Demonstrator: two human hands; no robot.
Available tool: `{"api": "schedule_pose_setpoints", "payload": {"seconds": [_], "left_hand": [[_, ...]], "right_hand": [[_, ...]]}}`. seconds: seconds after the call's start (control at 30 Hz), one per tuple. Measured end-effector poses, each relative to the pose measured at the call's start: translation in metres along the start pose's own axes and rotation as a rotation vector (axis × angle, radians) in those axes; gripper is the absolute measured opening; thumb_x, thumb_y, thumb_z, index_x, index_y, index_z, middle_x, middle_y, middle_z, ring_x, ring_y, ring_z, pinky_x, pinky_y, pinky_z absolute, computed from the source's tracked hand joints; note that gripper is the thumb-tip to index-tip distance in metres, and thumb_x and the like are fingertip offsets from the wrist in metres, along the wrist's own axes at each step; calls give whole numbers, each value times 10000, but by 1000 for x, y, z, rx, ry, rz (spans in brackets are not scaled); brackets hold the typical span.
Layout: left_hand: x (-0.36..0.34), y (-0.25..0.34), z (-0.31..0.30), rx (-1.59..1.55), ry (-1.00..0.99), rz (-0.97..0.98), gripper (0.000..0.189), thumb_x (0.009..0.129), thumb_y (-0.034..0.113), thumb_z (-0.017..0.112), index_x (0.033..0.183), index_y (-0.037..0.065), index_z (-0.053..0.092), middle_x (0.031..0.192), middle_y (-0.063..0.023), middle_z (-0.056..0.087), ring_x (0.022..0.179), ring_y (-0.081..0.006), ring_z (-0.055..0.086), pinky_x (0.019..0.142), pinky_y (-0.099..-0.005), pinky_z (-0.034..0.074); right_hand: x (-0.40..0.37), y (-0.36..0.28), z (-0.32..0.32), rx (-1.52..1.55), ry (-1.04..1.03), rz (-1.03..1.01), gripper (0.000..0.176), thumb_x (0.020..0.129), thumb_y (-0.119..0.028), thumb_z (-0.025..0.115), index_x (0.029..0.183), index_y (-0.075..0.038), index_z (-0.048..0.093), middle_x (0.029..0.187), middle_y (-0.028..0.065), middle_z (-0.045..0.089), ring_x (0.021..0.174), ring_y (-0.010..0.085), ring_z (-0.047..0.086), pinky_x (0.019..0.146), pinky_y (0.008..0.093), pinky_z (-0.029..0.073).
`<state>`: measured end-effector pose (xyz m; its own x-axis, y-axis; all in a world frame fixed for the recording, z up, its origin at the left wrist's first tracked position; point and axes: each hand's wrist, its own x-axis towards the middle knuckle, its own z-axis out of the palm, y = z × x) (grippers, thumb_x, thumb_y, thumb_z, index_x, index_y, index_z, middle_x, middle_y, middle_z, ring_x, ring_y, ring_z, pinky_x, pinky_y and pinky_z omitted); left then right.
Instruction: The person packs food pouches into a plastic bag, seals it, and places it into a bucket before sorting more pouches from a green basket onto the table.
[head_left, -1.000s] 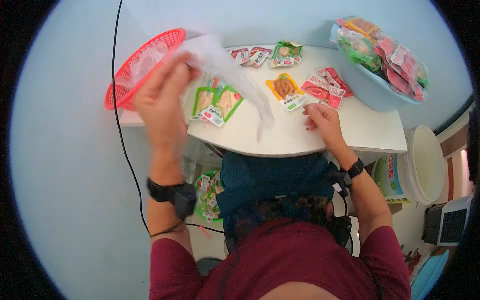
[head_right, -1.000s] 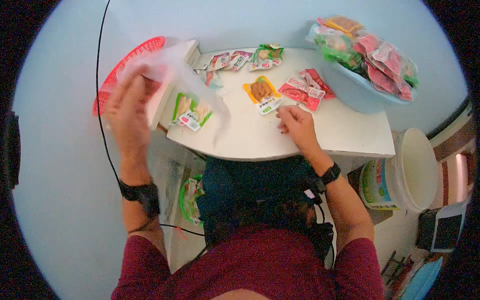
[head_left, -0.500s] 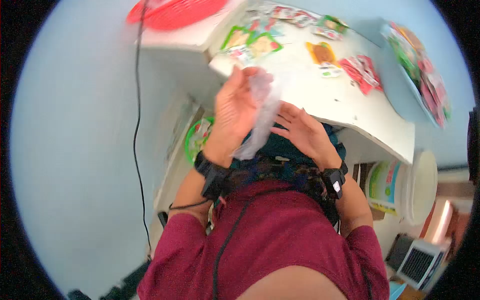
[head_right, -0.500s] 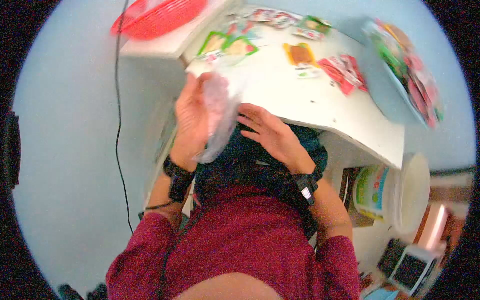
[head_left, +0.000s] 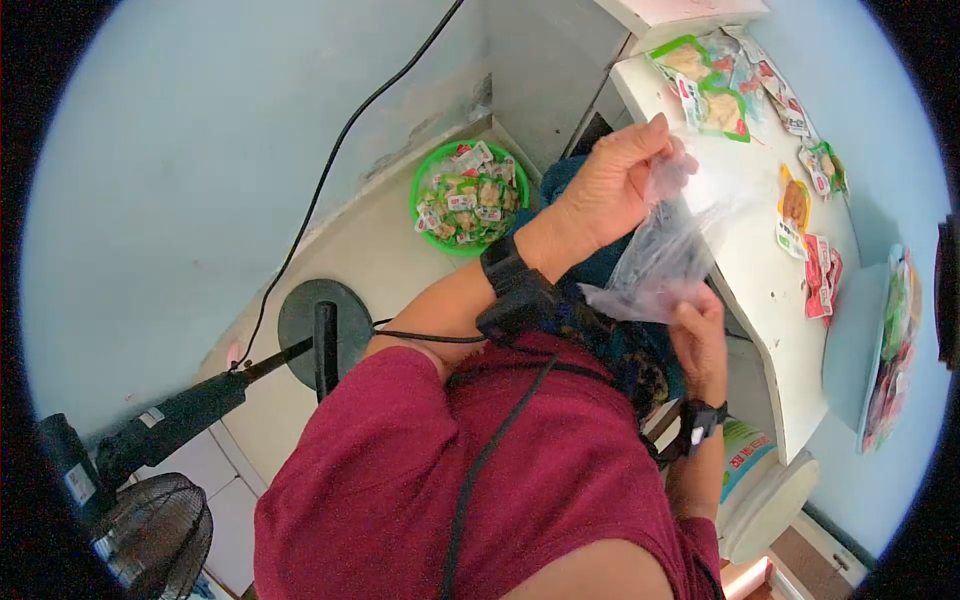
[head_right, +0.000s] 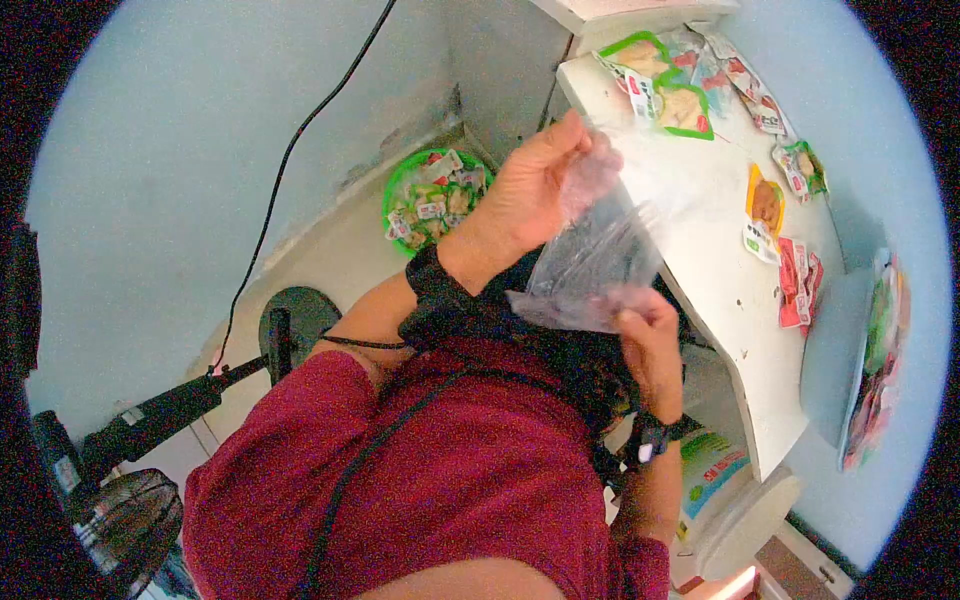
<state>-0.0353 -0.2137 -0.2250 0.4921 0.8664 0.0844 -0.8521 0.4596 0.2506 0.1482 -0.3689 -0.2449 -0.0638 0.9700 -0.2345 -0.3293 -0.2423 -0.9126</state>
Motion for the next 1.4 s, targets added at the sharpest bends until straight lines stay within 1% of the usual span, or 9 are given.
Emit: {"api": "schedule_pose_setpoints", "payload": {"seconds": [0.2,0.37,0.47,0.5,0.6,0.67,0.97,1.17,1.4], "left_hand": [[0,14,-30,74,31,83,209,912,280,636,833,87,636,847,-68,669,841,-208,656,810,-364,530],[-8,4,-48,50,76,-154,269,939,336,586,1013,80,625,790,-52,645,770,-195,633,766,-352,519],[-13,1,-47,59,35,-337,377,958,391,533,1122,59,601,776,-45,634,768,-189,630,742,-342,510],[-16,2,-45,69,23,-397,413,963,410,516,1153,51,591,773,-42,631,772,-187,631,736,-339,507],[-23,5,-38,354,30,-443,473,962,441,499,1188,33,579,775,-37,628,757,-185,632,699,-324,509],[-23,7,-33,627,-55,-380,383,957,370,541,1121,30,600,775,-21,617,679,-159,619,610,-281,500],[-13,5,-3,1019,150,-102,162,903,190,645,885,32,672,687,17,588,580,-84,525,536,-232,410],[-3,-1,15,1098,198,70,151,885,150,679,898,1,694,619,34,572,474,-37,466,435,-196,329],[16,-7,36,1262,138,148,163,889,149,673,889,-11,702,622,63,547,493,-10,418,445,-190,297]], "right_hand": [[-13,-37,-22,132,278,-240,190,875,-102,658,1038,-25,598,977,78,655,845,195,637,807,377,519],[-21,-64,-18,-4,497,-355,220,896,-76,621,1107,-21,590,968,56,650,813,148,628,733,313,533],[-28,-82,-15,-18,533,-348,245,896,-105,624,1124,-22,591,951,48,650,823,135,629,731,293,532],[-33,-84,-21,-20,490,-319,252,901,-134,618,1124,-20,595,905,26,635,755,100,595,677,242,501],[-36,-84,-25,-182,494,-316,234,907,-139,607,1112,-27,608,842,-8,596,664,58,520,583,203,443],[-35,-83,-21,-231,590,-319,200,911,-164,610,1046,-20,640,749,-60,538,599,33,448,525,185,365],[-46,-77,-33,-196,583,-319,187,897,-182,652,950,-7,688,723,-42,601,611,31,493,550,201,377],[-48,-83,-34,-214,625,-347,175,893,-178,661,815,-21,666,630,-47,561,526,31,457,485,200,353],[-42,-70,-54,-280,749,-394,235,884,-168,678,696,-42,614,597,-47,537,500,21,425,443,210,317]]}}
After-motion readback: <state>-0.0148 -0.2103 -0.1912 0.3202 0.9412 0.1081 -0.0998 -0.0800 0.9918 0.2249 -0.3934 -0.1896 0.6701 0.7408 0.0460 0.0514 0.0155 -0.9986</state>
